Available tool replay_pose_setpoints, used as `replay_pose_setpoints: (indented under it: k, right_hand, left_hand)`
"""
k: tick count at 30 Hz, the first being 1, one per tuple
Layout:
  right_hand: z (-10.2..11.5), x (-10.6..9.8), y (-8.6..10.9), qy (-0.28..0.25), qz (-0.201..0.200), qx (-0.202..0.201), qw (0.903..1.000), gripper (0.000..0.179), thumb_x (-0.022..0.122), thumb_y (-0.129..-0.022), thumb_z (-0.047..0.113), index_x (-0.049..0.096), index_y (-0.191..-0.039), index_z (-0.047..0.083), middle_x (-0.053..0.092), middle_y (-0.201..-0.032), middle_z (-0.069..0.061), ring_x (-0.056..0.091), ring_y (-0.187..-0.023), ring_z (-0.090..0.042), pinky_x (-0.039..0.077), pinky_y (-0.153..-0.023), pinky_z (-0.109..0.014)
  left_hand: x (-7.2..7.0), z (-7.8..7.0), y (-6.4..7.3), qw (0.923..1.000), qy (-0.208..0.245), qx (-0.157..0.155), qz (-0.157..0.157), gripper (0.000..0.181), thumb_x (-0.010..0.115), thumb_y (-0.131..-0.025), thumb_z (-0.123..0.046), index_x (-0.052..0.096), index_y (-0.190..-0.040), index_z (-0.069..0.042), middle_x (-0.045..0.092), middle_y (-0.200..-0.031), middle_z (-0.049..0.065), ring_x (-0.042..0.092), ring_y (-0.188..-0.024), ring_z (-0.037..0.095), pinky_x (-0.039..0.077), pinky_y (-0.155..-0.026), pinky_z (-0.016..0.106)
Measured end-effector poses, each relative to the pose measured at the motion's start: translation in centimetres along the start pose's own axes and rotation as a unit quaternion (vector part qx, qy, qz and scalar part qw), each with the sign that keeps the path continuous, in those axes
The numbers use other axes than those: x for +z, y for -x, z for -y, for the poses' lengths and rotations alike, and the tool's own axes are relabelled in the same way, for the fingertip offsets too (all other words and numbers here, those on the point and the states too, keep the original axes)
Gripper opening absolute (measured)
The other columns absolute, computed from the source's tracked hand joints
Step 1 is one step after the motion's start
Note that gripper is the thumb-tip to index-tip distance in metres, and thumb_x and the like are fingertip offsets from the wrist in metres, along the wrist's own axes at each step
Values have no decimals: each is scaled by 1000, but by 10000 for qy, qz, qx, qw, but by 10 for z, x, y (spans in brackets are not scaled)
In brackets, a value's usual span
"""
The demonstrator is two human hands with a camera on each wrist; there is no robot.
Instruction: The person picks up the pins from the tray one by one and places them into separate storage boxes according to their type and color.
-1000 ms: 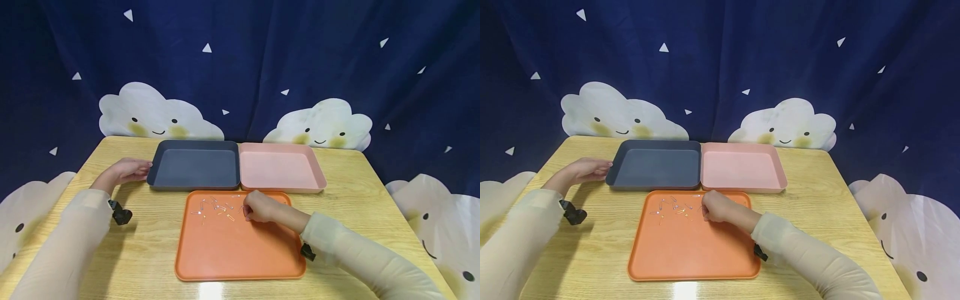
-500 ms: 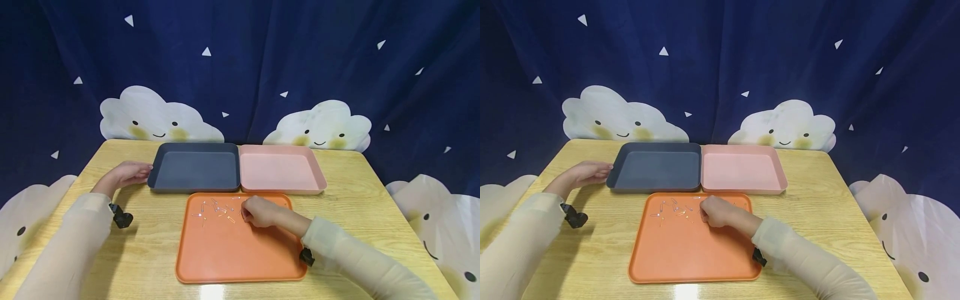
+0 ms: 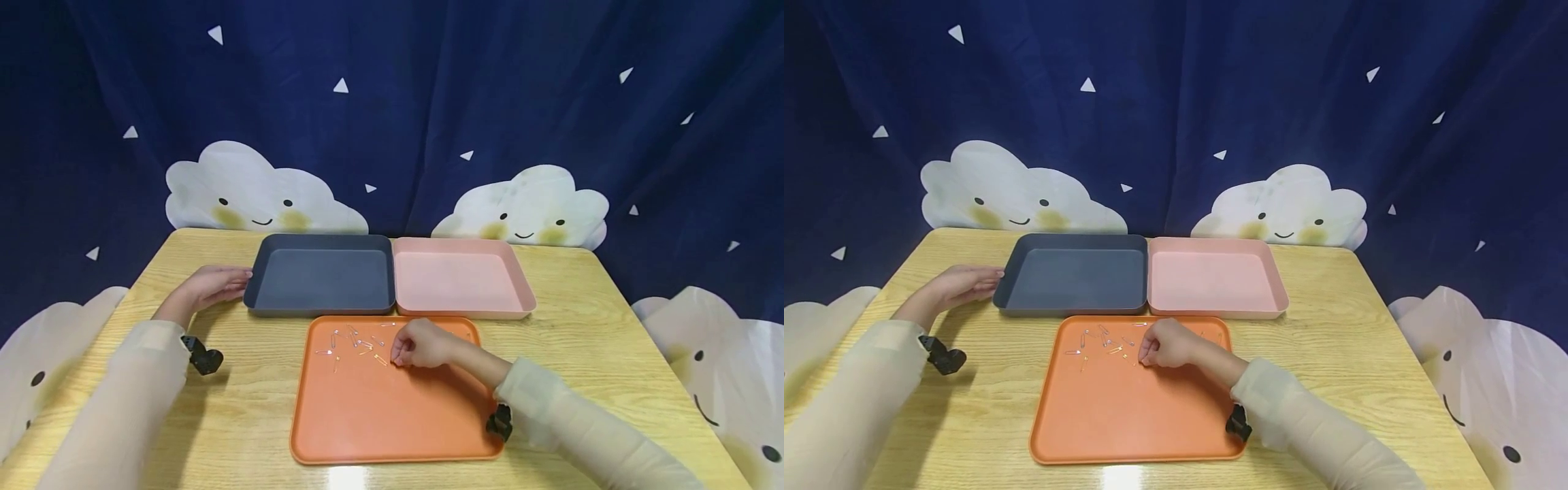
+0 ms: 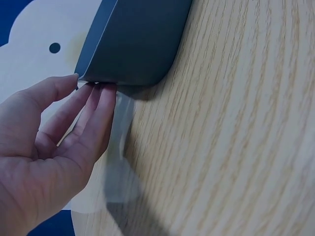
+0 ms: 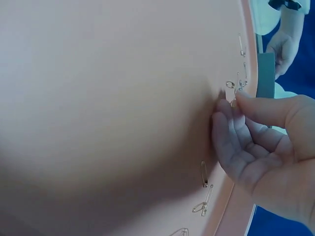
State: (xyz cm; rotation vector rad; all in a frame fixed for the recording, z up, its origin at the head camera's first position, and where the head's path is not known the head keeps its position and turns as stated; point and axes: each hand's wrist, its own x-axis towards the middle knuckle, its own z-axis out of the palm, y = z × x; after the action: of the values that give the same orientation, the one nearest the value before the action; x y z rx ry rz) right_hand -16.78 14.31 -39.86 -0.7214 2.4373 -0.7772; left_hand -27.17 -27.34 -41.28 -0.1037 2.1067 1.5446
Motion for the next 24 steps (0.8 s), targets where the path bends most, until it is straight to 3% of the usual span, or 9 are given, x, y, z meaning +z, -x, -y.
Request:
replay_pose_setpoints:
  k: [5, 7, 9, 11, 14, 18, 24]
  right_hand:
    - [-1, 0, -1, -1299, 160, 623, 9894, 6, 65, -83, -5, 70, -86, -3, 71, -76, -14, 62, -61, -10, 59, -59, -24]
    - [-2, 0, -2, -1673, 192, 781, 9826, 6, 65, -84, -5, 69, -88, -6, 72, -78, -16, 64, -62, -12, 61, -61, -28]
    - [-2, -1, -3, -2041, 224, 915, 9744, 8, 64, -84, -5, 69, -90, -9, 72, -79, -19, 65, -61, -12, 62, -64, -31]
    - [-1, -3, -4, -2386, 244, 1019, 9655, 11, 64, -85, -6, 68, -93, -12, 72, -80, -19, 65, -61, -12, 63, -67, -33]
    - [0, -6, -4, -2771, 283, 1158, 9534, 15, 64, -84, -7, 67, -97, -15, 73, -83, -21, 66, -61, -12, 63, -70, -35]
    - [1, -11, -7, -3087, 343, 1244, 9424, 20, 63, -85, -8, 65, -102, -17, 74, -86, -21, 67, -62, -11, 63, -71, -34]
    - [1, -22, -13, -3305, 254, 1240, 9353, 24, 62, -86, -8, 62, -107, -18, 75, -89, -16, 68, -66, -11, 62, -76, -34]
  left_hand:
    - [1, 0, 0, 9999, 81, 78, 3, 63, 46, -101, -25, 22, -148, 8, 29, -153, 25, 59, -85, -11, 54, -86, 12]
    - [1, 0, 0, 9999, 135, 98, -38, 62, 47, -101, -24, 23, -148, 8, 41, -147, 20, 59, -84, -11, 55, -85, 11]
    - [1, 1, 1, 9997, 209, 123, -65, 61, 48, -101, -22, 23, -148, 8, 58, -131, 9, 60, -84, -11, 55, -85, 11]
    - [2, 1, 1, 9995, 282, 158, -72, 61, 49, -100, -21, 24, -147, 9, 65, -112, -4, 60, -83, -10, 55, -84, 11]
    - [3, 2, 3, 9993, 313, 178, -53, 62, 50, -100, -20, 24, -147, 10, 64, -98, -14, 60, -83, -10, 55, -84, 11]
    - [3, 4, 4, 9993, 340, 171, -1, 62, 49, -100, -19, 22, -147, 11, 64, -97, -14, 61, -83, -10, 55, -83, 11]
    - [2, -2, 4, 9994, 313, 175, 11, 60, 49, -99, -15, 23, -146, 12, 64, -89, -18, 61, -82, -9, 56, -83, 12]
